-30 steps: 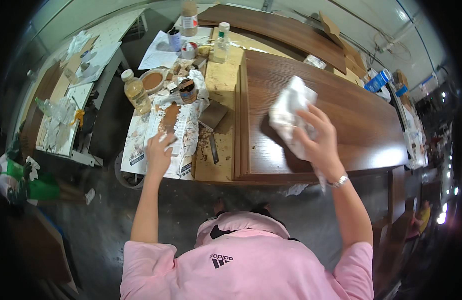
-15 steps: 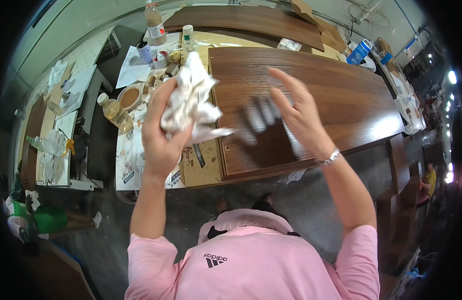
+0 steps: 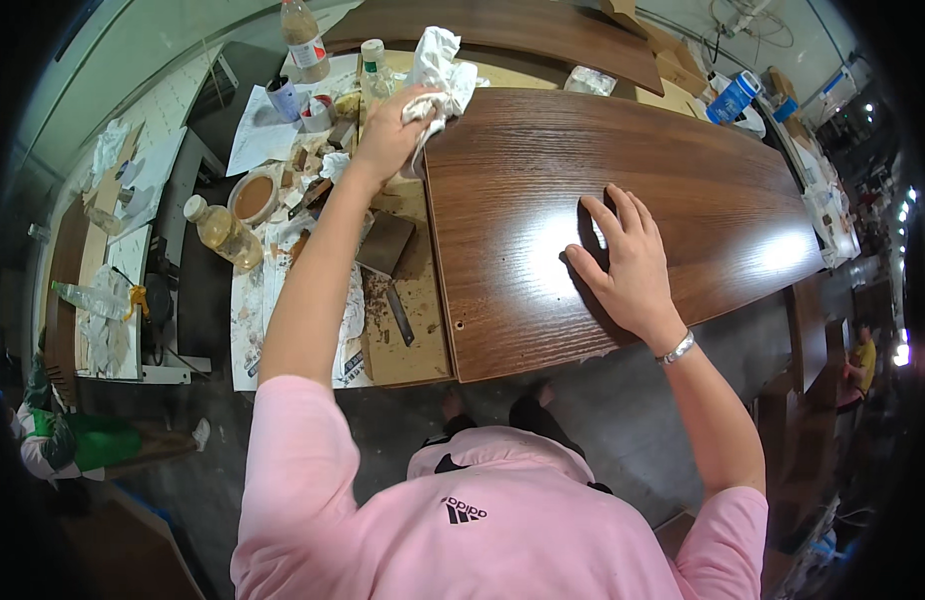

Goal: The person sands the edges and surface of a wooden furniture panel using a sanding block while holding a white cloth in the other hand to wipe away dust.

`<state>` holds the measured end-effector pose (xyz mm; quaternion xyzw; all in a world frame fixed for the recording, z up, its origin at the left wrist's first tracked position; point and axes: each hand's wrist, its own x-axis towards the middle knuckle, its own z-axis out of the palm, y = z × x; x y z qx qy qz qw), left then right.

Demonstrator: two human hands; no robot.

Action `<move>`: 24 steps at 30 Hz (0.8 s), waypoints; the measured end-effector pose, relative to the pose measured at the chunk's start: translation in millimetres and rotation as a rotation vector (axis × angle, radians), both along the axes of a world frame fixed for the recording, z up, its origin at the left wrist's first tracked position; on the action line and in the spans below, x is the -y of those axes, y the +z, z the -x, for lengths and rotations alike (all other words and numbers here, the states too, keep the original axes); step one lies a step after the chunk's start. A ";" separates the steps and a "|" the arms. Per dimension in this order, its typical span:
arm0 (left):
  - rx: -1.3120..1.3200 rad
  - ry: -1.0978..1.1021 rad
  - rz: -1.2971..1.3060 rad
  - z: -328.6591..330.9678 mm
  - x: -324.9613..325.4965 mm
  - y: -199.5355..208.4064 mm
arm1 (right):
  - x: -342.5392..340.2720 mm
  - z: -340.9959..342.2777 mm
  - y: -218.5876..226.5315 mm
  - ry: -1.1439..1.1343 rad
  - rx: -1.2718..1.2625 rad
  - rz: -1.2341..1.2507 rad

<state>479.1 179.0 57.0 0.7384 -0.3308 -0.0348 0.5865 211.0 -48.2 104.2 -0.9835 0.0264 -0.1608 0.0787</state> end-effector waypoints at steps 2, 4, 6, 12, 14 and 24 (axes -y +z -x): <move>0.331 0.158 -0.066 -13.9 -4.9 -6.6 | -4.5 -2.2 0.7 0.012 0.011 -0.012; 0.358 0.162 -0.128 15.8 2.3 -10.7 | 4.2 -0.1 -2.8 -0.016 0.013 -0.042; 0.314 0.108 -0.162 76.4 1.6 -0.5 | 13.5 3.5 -4.2 -0.042 0.030 -0.029; 0.400 -0.273 -0.095 238.1 -75.9 1.2 | 6.1 -1.0 -6.6 -0.014 0.049 -0.046; 0.309 -0.393 0.005 267.1 -96.1 -3.0 | 7.5 -1.6 -4.9 -0.019 0.057 -0.032; -0.102 0.141 0.310 236.8 -90.4 58.9 | -5.9 -5.6 9.7 0.160 0.215 -0.861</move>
